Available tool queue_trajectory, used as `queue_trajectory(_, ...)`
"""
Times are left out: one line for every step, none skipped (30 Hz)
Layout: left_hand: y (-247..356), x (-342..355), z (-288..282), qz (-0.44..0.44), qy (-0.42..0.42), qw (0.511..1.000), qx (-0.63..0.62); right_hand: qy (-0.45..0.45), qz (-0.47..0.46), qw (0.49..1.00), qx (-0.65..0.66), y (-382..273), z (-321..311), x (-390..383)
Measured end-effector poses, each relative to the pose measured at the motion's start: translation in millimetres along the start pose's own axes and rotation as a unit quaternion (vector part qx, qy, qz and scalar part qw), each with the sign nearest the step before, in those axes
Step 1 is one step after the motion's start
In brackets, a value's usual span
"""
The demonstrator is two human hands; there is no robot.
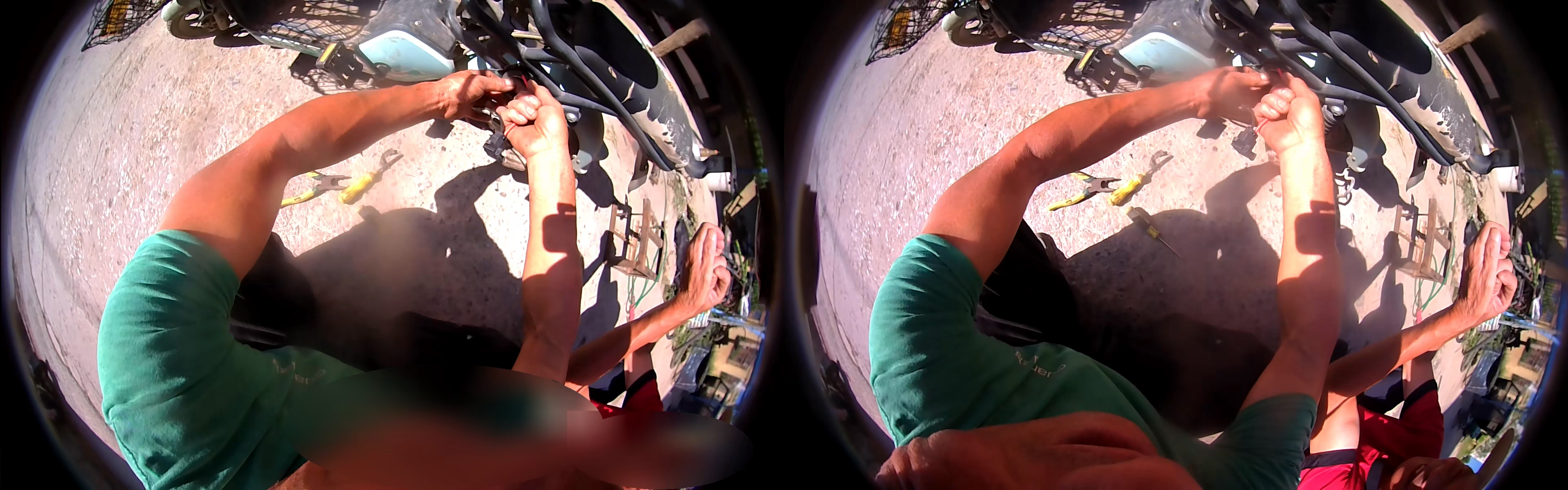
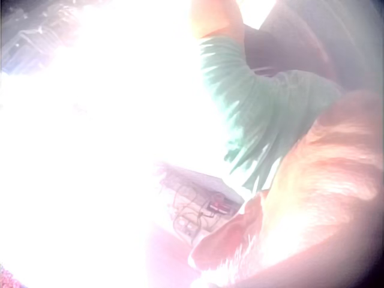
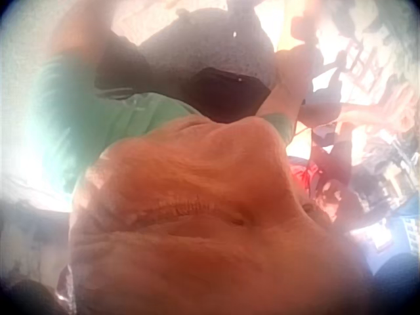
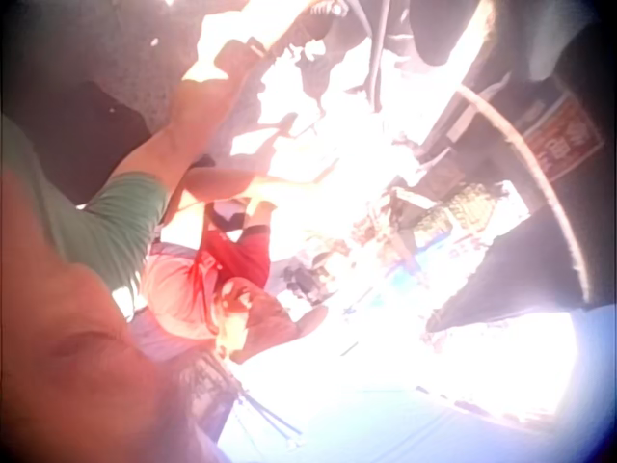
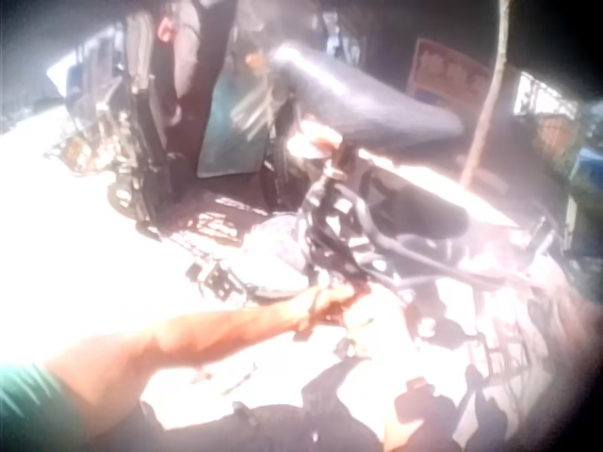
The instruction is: The person manipulates electrical wires on a scooter, stripping and joining them with pliers while using a screwdriver to pry components.
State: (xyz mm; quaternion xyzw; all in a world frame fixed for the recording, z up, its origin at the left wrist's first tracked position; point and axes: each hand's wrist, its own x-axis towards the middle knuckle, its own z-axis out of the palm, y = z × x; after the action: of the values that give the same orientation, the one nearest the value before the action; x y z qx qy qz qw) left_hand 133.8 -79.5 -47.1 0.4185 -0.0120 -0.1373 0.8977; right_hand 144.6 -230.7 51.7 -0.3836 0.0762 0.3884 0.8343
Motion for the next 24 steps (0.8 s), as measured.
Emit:
queue_trajectory(2, -1, 2, -0.007, 0.005, 1.0, -0.007, -0.009, 0.006, 1.0, 0.003, -2, -2, 0)
queue_trajectory(4, -1, 5, -0.013, 0.01, 1.0, -0.013, -0.012, 0.006, 1.0, 0.009, -3, -5, -2)
queue_trajectory(4, -1, 10, -0.01, 0.039, 0.999, -0.001, -0.015, 0.006, 1.0, 0.015, -3, -7, -3)
queue_trajectory(3, 0, 5, -0.004, 0.043, 0.999, 0.004, -0.024, 0.01, 0.999, 0.02, -2, -5, -4)
queue_trajectory(2, 1, -3, 0.001, 0.048, 0.999, 0.008, -0.022, 0.01, 1.0, 0.014, 0, -3, -4)
queue_trajectory(0, 2, -10, 0.006, 0.053, 0.999, 0.013, -0.021, 0.012, 1.0, 0.008, 2, -1, -3)
queue_trajectory(1, -1, -4, 0.015, 0.068, 0.997, 0.043, -0.013, 0.009, 1.0, 0.003, 2, -4, -4)
queue_trajectory(5, -8, 7, 0.025, 0.081, 0.994, 0.074, -0.006, 0.001, 1.0, -0.021, 1, -6, -5)
queue_trajectory(9, -13, 15, 0.034, 0.095, 0.989, 0.104, 0.001, -0.007, 0.999, -0.046, 0, -8, -8)
queue_trajectory(11, -17, 13, 0.062, 0.097, 0.98, 0.162, 0.004, -0.01, 0.997, -0.071, 3, -7, -9)
queue_trajectory(14, -19, 10, 0.089, 0.1, 0.967, 0.218, 0.017, 0.003, 0.997, -0.073, 3, -9, -4)
queue_trajectory(17, -23, 7, 0.116, 0.102, 0.949, 0.274, 0.019, -0.009, 0.994, -0.109, 4, -9, -2)
queue_trajectory(21, -27, 8, 0.147, 0.12, 0.903, 0.386, 0.025, -0.022, 0.989, -0.144, 4, -10, -1)
queue_trajectory(27, -35, 17, 0.175, 0.147, 0.84, 0.492, 0.03, -0.036, 0.983, -0.179, 3, -11, 0)
queue_trajectory(33, -41, 26, 0.161, 0.183, 0.83, 0.502, 0.029, -0.05, 0.98, -0.189, 3, -13, -2)
queue_trajectory(41, -50, 36, 0.147, 0.223, 0.817, 0.511, 0.033, -0.062, 0.975, -0.209, 2, -15, -1)
queue_trajectory(47, -48, 34, 0.131, 0.263, 0.777, 0.557, 0.037, -0.074, 0.97, -0.229, -1, -19, 1)
queue_trajectory(53, -50, 34, 0.143, 0.255, 0.756, 0.586, 0.041, -0.087, 0.964, -0.249, -2, -21, 2)
queue_trajectory(58, -53, 34, 0.154, 0.247, 0.734, 0.613, 0.043, -0.1, 0.958, -0.266, -2, -21, 3)
queue_trajectory(62, -56, 34, 0.165, 0.238, 0.712, 0.64, 0.047, -0.112, 0.951, -0.283, -1, -20, 3)
queue_trajectory(66, -57, 35, 0.155, 0.233, 0.704, 0.653, 0.05, -0.125, 0.945, -0.299, -1, -19, 4)
queue_trajectory(67, -59, 36, 0.17, 0.232, 0.691, 0.663, 0.052, -0.137, 0.937, -0.317, -2, -18, 4)
queue_trajectory(67, -60, 39, 0.185, 0.23, 0.678, 0.673, 0.049, -0.159, 0.927, -0.337, -3, -21, 10)
queue_trajectory(67, -61, 41, 0.2, 0.228, 0.664, 0.683, 0.065, -0.168, 0.923, -0.341, -3, -19, 15)
